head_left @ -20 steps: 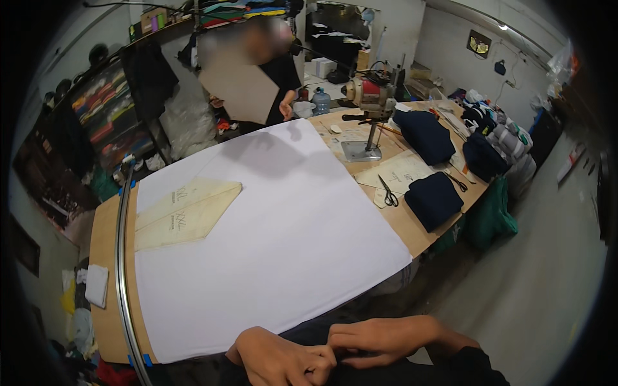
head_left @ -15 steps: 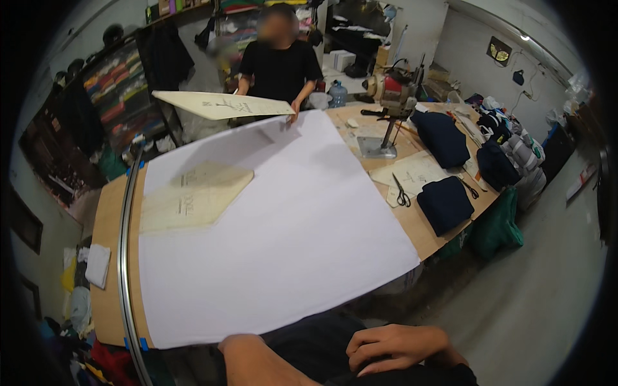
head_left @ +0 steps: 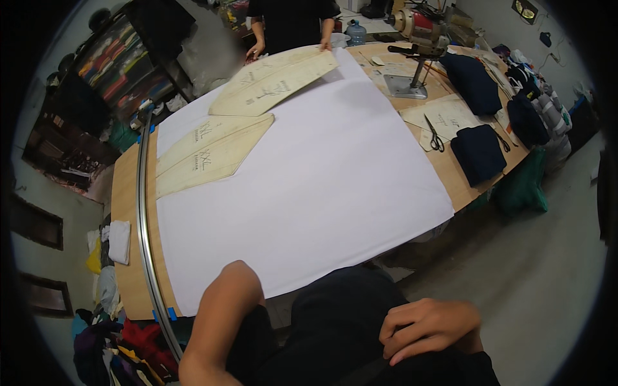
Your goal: The person places a transparent pattern piece on a large white fabric sheet and uses a marker to trace its outline. They reposition the pattern multiple times to mark several sections of the fabric. A coworker performs similar tracing on the opposite side of the table.
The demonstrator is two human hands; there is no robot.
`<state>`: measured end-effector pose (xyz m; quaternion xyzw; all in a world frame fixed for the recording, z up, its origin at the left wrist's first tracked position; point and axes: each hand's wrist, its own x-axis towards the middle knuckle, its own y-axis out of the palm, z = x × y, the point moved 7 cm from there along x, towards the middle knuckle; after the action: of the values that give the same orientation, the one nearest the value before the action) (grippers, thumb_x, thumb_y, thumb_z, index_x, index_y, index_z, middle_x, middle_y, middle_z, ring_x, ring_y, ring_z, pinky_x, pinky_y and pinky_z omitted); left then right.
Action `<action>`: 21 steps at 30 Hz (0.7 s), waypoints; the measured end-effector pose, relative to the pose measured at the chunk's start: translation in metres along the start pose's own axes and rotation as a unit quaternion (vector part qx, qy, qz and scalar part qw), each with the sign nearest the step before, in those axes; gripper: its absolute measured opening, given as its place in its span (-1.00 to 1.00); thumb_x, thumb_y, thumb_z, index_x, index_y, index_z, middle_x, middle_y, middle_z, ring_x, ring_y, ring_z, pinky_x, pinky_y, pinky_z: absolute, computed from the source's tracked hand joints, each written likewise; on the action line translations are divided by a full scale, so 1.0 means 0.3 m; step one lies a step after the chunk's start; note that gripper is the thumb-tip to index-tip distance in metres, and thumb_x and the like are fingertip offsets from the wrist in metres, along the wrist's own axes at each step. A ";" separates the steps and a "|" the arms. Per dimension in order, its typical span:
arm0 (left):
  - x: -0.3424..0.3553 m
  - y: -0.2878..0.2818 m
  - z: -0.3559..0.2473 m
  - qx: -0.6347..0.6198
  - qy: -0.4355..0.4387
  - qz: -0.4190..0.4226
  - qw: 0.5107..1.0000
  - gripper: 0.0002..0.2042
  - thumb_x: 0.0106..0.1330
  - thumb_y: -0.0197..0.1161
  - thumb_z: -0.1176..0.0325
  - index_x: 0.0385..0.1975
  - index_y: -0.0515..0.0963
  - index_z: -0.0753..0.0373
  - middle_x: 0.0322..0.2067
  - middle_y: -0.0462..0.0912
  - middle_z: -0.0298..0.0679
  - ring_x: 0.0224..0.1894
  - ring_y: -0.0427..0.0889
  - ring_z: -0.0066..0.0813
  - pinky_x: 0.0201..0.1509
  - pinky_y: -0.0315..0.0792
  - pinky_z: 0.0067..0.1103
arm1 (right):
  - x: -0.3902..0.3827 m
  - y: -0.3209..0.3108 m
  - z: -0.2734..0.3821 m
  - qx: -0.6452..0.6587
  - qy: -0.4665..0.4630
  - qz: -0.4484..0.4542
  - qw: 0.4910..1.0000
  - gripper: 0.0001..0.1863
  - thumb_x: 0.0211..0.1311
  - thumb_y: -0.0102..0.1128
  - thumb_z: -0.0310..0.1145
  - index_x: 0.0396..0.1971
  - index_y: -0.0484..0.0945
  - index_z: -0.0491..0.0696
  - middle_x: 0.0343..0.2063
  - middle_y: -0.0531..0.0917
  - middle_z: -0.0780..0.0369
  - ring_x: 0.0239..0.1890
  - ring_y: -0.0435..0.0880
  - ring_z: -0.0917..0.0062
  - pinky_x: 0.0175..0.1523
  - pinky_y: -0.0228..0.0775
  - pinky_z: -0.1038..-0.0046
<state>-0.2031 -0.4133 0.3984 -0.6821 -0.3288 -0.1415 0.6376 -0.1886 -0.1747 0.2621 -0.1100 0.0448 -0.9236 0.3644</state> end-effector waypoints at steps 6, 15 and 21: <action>-0.144 0.046 0.117 -0.188 0.038 -0.044 0.980 -0.80 0.66 0.21 0.21 -0.14 0.76 0.07 -0.04 0.74 -0.28 0.11 0.66 -0.34 0.19 0.48 -0.45 | -0.078 -0.042 -0.063 -0.023 0.105 -0.055 0.993 -0.87 0.58 0.47 -0.37 -0.09 0.80 -0.12 -0.11 0.69 0.21 -0.06 0.79 0.40 0.02 0.64 0.40; -0.290 0.144 0.394 -0.351 0.004 -0.178 0.919 -0.64 0.69 0.32 -0.02 -0.11 0.83 0.15 -0.03 0.79 -0.17 0.02 0.70 -0.25 0.20 0.51 -0.32 | -0.154 -0.148 -0.118 0.043 0.121 -0.075 0.989 -0.86 0.59 0.44 -0.41 -0.03 0.83 -0.15 -0.02 0.78 0.18 0.00 0.81 0.42 0.06 0.66 0.41; -0.759 0.397 0.722 -0.272 -0.520 -0.418 0.694 -0.71 0.74 0.29 0.16 0.01 0.79 0.27 -0.05 0.83 -0.21 0.03 0.76 -0.31 0.26 0.57 -0.36 | -0.378 -0.238 -0.706 -0.150 0.404 -0.328 0.840 -0.74 0.69 0.31 -0.30 0.17 0.78 -0.08 -0.14 0.82 0.15 -0.01 0.80 0.44 0.12 0.64 0.36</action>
<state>-0.3466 -0.2625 0.1346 -0.5831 -0.8059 -0.0994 0.0266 -0.2054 -0.0444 0.0485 0.2114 0.2877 -0.9335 -0.0318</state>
